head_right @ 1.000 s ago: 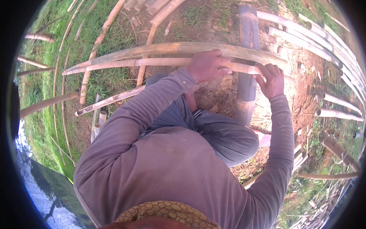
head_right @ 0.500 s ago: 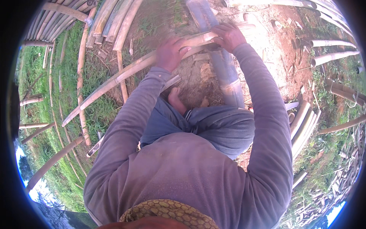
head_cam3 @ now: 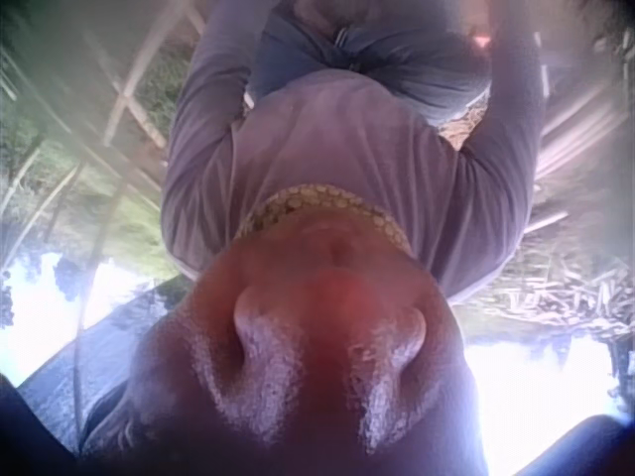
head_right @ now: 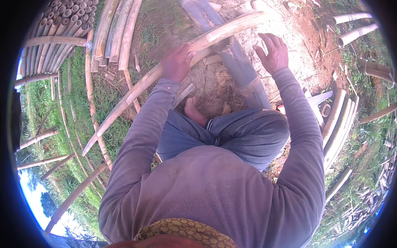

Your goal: The person sits on the ground and uses a hand saw to cut long bamboo poles into shorter sections. They repeatedly position the bamboo on a wooden support, saw through it, and move the cut pieces aside.

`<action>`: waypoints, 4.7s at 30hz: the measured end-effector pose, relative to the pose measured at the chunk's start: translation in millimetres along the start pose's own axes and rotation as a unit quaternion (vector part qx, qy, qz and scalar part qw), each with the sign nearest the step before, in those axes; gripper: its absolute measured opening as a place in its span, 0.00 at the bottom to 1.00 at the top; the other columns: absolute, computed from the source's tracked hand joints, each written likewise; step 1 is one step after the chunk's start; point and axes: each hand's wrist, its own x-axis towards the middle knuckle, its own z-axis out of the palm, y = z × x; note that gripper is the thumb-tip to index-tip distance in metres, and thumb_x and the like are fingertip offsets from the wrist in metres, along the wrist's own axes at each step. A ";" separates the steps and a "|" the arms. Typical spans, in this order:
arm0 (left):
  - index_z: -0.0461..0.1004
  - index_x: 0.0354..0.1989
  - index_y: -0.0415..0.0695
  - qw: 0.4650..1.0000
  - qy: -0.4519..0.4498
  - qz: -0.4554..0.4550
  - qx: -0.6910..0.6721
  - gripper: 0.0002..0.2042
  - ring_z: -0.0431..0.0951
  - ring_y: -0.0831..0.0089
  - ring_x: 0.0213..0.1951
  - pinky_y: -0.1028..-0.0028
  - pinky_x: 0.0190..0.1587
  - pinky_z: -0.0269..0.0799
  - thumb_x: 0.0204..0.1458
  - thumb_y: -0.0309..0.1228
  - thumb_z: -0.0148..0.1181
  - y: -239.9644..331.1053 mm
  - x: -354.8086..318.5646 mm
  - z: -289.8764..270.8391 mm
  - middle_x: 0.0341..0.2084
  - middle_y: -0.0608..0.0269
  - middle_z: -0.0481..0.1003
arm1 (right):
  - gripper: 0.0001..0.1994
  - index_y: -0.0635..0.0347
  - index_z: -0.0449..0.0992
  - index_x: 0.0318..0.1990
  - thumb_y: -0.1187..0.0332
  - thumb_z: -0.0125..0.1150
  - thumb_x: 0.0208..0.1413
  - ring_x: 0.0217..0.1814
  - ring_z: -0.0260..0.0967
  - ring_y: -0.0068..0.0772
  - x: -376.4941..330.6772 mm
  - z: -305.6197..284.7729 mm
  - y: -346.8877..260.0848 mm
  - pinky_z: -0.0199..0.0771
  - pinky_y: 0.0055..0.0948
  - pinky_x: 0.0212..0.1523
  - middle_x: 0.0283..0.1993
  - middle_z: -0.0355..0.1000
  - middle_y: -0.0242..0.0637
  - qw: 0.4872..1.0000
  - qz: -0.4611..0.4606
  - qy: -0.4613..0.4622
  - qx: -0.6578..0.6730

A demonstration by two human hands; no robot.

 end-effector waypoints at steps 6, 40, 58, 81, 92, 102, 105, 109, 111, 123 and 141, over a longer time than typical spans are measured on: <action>0.83 0.50 0.43 1.000 -0.008 0.023 0.014 0.16 0.84 0.53 0.43 0.58 0.47 0.80 0.55 0.36 0.71 3.2 6.5 -2.1 0.44 0.55 0.84 | 0.31 0.55 0.77 0.59 0.41 0.68 0.59 0.61 0.75 0.56 -234.8 -16.9 109.3 0.75 0.50 0.60 0.59 0.76 0.51 0.845 0.393 -0.344 -0.112; 0.83 0.51 0.50 0.973 -0.163 -0.036 0.160 0.17 0.86 0.55 0.42 0.55 0.43 0.81 0.59 0.46 0.67 24.4 20.7 -19.2 0.44 0.60 0.85 | 0.22 0.69 0.79 0.61 0.66 0.71 0.64 0.57 0.81 0.42 -266.3 -187.6 -48.6 0.81 0.37 0.57 0.55 0.82 0.50 0.909 0.267 0.136 0.288; 0.84 0.49 0.52 0.984 -0.106 0.005 0.143 0.15 0.86 0.56 0.38 0.56 0.38 0.81 0.58 0.45 0.68 10.0 13.9 -7.9 0.39 0.61 0.86 | 0.21 0.71 0.80 0.60 0.68 0.71 0.63 0.47 0.84 0.33 -252.3 -171.1 -28.6 0.83 0.30 0.47 0.49 0.85 0.50 0.945 0.201 0.092 0.243; 0.86 0.50 0.50 0.991 -0.067 0.014 0.116 0.19 0.83 0.60 0.49 0.59 0.54 0.76 0.57 0.49 0.69 10.1 0.7 -7.5 0.44 0.62 0.85 | 0.21 0.72 0.78 0.61 0.65 0.67 0.66 0.45 0.82 0.34 -297.3 -205.8 -28.4 0.84 0.31 0.45 0.47 0.83 0.47 0.904 0.329 0.094 0.256; 0.67 0.68 0.55 0.979 -0.102 -0.071 0.164 0.34 0.76 0.52 0.61 0.48 0.63 0.68 0.54 0.50 0.71 17.9 8.0 5.6 0.56 0.53 0.78 | 0.27 0.73 0.68 0.69 0.64 0.63 0.69 0.37 0.71 0.22 -204.9 -197.3 -80.8 0.82 0.30 0.47 0.40 0.75 0.38 0.850 0.300 0.239 0.361; 0.66 0.57 0.50 0.957 -0.232 -0.098 0.141 0.29 0.85 0.45 0.46 0.48 0.46 0.81 0.51 0.42 0.75 -11.6 15.6 8.2 0.42 0.48 0.81 | 0.19 0.70 0.78 0.60 0.70 0.70 0.65 0.51 0.80 0.29 -120.2 -127.9 -100.7 0.81 0.29 0.51 0.52 0.82 0.45 0.883 0.270 0.162 0.347; 0.67 0.57 0.50 0.954 -0.245 -0.118 0.127 0.28 0.84 0.44 0.45 0.48 0.46 0.81 0.51 0.40 0.75 -9.3 19.6 7.2 0.42 0.47 0.81 | 0.19 0.72 0.77 0.61 0.71 0.69 0.66 0.46 0.81 0.28 -109.6 -107.0 -94.9 0.83 0.28 0.48 0.48 0.83 0.44 0.847 0.301 0.140 0.414; 0.67 0.57 0.52 0.946 -0.267 -0.143 0.115 0.28 0.84 0.43 0.45 0.48 0.46 0.81 0.50 0.39 0.75 -18.0 14.1 -5.6 0.43 0.46 0.80 | 0.20 0.75 0.76 0.61 0.71 0.67 0.67 0.51 0.80 0.32 -105.7 -108.4 -103.4 0.84 0.30 0.50 0.53 0.81 0.48 0.858 0.264 0.171 0.406; 0.67 0.57 0.52 0.945 -0.266 -0.146 0.120 0.29 0.84 0.43 0.46 0.48 0.46 0.80 0.50 0.39 0.75 -34.8 -2.7 -17.2 0.44 0.46 0.80 | 0.20 0.75 0.75 0.62 0.71 0.66 0.68 0.54 0.80 0.34 -109.6 -112.8 -100.7 0.85 0.31 0.51 0.55 0.80 0.50 0.885 0.247 0.154 0.363; 0.68 0.69 0.53 0.956 -0.221 -0.136 0.134 0.36 0.73 0.51 0.65 0.45 0.67 0.66 0.53 0.55 0.65 -61.5 -35.3 -48.5 0.60 0.51 0.76 | 0.21 0.70 0.75 0.64 0.72 0.67 0.66 0.55 0.78 0.31 -112.1 -82.6 -181.5 0.79 0.31 0.57 0.56 0.80 0.46 0.877 0.252 0.091 0.398; 0.85 0.54 0.46 0.914 -0.342 -0.216 -0.015 0.37 0.83 0.51 0.56 0.51 0.60 0.76 0.58 0.68 0.48 -16.9 63.6 17.3 0.53 0.49 0.83 | 0.23 0.73 0.74 0.64 0.69 0.68 0.66 0.59 0.79 0.37 -112.7 -77.7 -218.5 0.76 0.35 0.62 0.58 0.80 0.50 0.930 0.221 0.030 0.293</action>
